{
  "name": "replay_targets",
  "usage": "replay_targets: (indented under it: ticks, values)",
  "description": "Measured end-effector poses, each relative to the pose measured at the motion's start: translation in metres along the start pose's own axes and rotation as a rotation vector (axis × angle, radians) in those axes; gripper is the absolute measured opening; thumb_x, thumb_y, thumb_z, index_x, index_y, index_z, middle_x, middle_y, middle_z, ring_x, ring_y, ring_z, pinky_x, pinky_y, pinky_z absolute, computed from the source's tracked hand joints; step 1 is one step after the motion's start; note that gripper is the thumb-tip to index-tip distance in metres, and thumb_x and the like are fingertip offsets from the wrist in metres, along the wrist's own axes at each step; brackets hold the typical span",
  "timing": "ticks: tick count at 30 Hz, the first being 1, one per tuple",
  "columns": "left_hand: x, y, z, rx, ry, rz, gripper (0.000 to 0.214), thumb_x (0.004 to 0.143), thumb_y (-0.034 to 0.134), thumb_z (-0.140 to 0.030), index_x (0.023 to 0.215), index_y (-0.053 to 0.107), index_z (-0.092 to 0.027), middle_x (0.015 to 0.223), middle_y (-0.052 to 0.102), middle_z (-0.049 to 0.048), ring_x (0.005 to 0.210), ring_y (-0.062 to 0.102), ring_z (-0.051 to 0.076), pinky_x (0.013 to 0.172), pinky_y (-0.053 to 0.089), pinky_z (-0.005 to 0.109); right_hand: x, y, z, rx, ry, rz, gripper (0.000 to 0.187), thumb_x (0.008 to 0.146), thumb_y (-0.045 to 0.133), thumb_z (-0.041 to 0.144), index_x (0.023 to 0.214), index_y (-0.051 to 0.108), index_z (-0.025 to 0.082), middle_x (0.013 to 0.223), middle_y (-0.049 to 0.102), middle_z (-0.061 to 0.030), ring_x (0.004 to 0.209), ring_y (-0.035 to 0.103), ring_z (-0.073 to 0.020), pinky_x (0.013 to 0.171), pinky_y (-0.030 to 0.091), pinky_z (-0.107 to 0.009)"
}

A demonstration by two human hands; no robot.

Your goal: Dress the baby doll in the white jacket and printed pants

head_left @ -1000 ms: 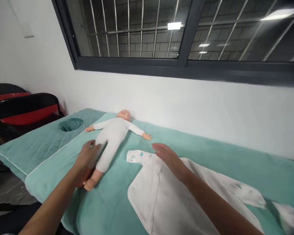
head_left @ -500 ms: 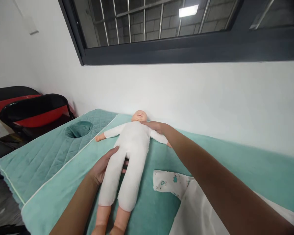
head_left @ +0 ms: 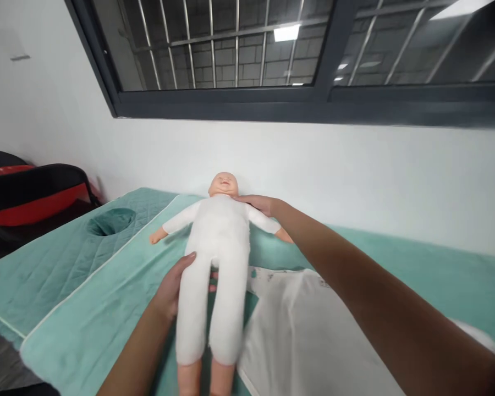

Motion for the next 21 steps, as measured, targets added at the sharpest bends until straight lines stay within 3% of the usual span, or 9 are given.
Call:
replay_targets:
  ticks: [3, 7, 10, 13, 17, 19, 21]
  values:
    - [-0.024, 0.062, 0.047, -0.036, -0.056, 0.101, 0.04, 0.083, 0.061, -0.032, 0.114, 0.058, -0.007, 0.083, 0.074, 0.0143, 0.07, 0.072, 0.029, 0.061, 0.06, 0.04, -0.067, -0.029, -0.008, 0.153, 0.133, 0.182, 0.059, 0.099, 0.034, 0.046, 0.132, 0.05, 0.0, 0.129, 0.062, -0.0144, 0.111, 0.063, -0.0197, 0.094, 0.048, -0.027]
    - [-0.055, 0.126, 0.123, -0.039, -0.193, 0.167, 0.052, 0.081, 0.063, -0.037, 0.123, 0.053, -0.008, 0.089, 0.073, 0.0154, 0.068, 0.072, 0.029, 0.065, 0.059, 0.042, -0.168, -0.067, -0.048, 0.308, 0.298, 0.136, 0.056, 0.09, 0.05, 0.057, 0.126, 0.061, 0.016, 0.131, 0.063, -0.0095, 0.118, 0.06, -0.0256, 0.101, 0.049, -0.035]
    - [-0.074, 0.153, 0.179, 0.0, -0.301, 0.213, 0.056, 0.079, 0.063, -0.038, 0.125, 0.05, -0.008, 0.091, 0.073, 0.0165, 0.071, 0.072, 0.029, 0.065, 0.059, 0.042, -0.24, -0.082, -0.086, 0.24, 0.313, -0.014, 0.059, 0.087, 0.052, 0.062, 0.125, 0.063, 0.019, 0.13, 0.064, -0.0088, 0.118, 0.06, -0.0277, 0.103, 0.047, -0.04]
    - [-0.088, 0.168, 0.22, 0.054, -0.335, 0.241, 0.058, 0.078, 0.065, -0.035, 0.128, 0.046, -0.013, 0.088, 0.072, 0.0135, 0.072, 0.071, 0.028, 0.064, 0.058, 0.041, -0.297, -0.083, -0.117, 0.096, 0.31, -0.102, 0.064, 0.087, 0.046, 0.067, 0.126, 0.063, 0.02, 0.131, 0.062, -0.0088, 0.119, 0.059, -0.03, 0.105, 0.044, -0.045]
    - [-0.098, 0.177, 0.237, 0.091, -0.333, 0.258, 0.057, 0.079, 0.066, -0.037, 0.127, 0.046, -0.014, 0.088, 0.072, 0.0126, 0.074, 0.071, 0.027, 0.071, 0.058, 0.041, -0.334, -0.083, -0.138, -0.308, 0.312, -0.24, 0.07, 0.09, 0.029, 0.072, 0.127, 0.063, 0.023, 0.135, 0.06, -0.0068, 0.12, 0.057, -0.0294, 0.105, 0.042, -0.043]
    - [-0.099, 0.177, 0.228, 0.174, -0.292, 0.279, 0.055, 0.081, 0.065, -0.042, 0.125, 0.05, -0.014, 0.094, 0.072, 0.0142, 0.077, 0.071, 0.026, 0.075, 0.057, 0.041, -0.339, -0.084, -0.137, -0.446, 0.325, -0.301, 0.071, 0.09, 0.026, 0.071, 0.118, 0.067, 0.02, 0.128, 0.064, -0.01, 0.116, 0.059, -0.0307, 0.101, 0.043, -0.043]
    - [-0.094, 0.172, 0.207, 0.379, -0.124, 0.302, 0.049, 0.084, 0.061, -0.046, 0.122, 0.056, -0.016, 0.107, 0.07, 0.0146, 0.092, 0.069, 0.026, 0.085, 0.054, 0.04, -0.338, -0.083, -0.129, -0.513, 0.34, -0.351, 0.068, 0.091, 0.029, 0.069, 0.103, 0.07, 0.016, 0.116, 0.068, -0.0163, 0.111, 0.059, -0.035, 0.098, 0.041, -0.048]
Point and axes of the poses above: each hand's wrist, its own x-axis towards the middle knuckle, its own y-axis out of the palm, z = x × y, the point moved 5 cm from there along x, towards the middle knuckle
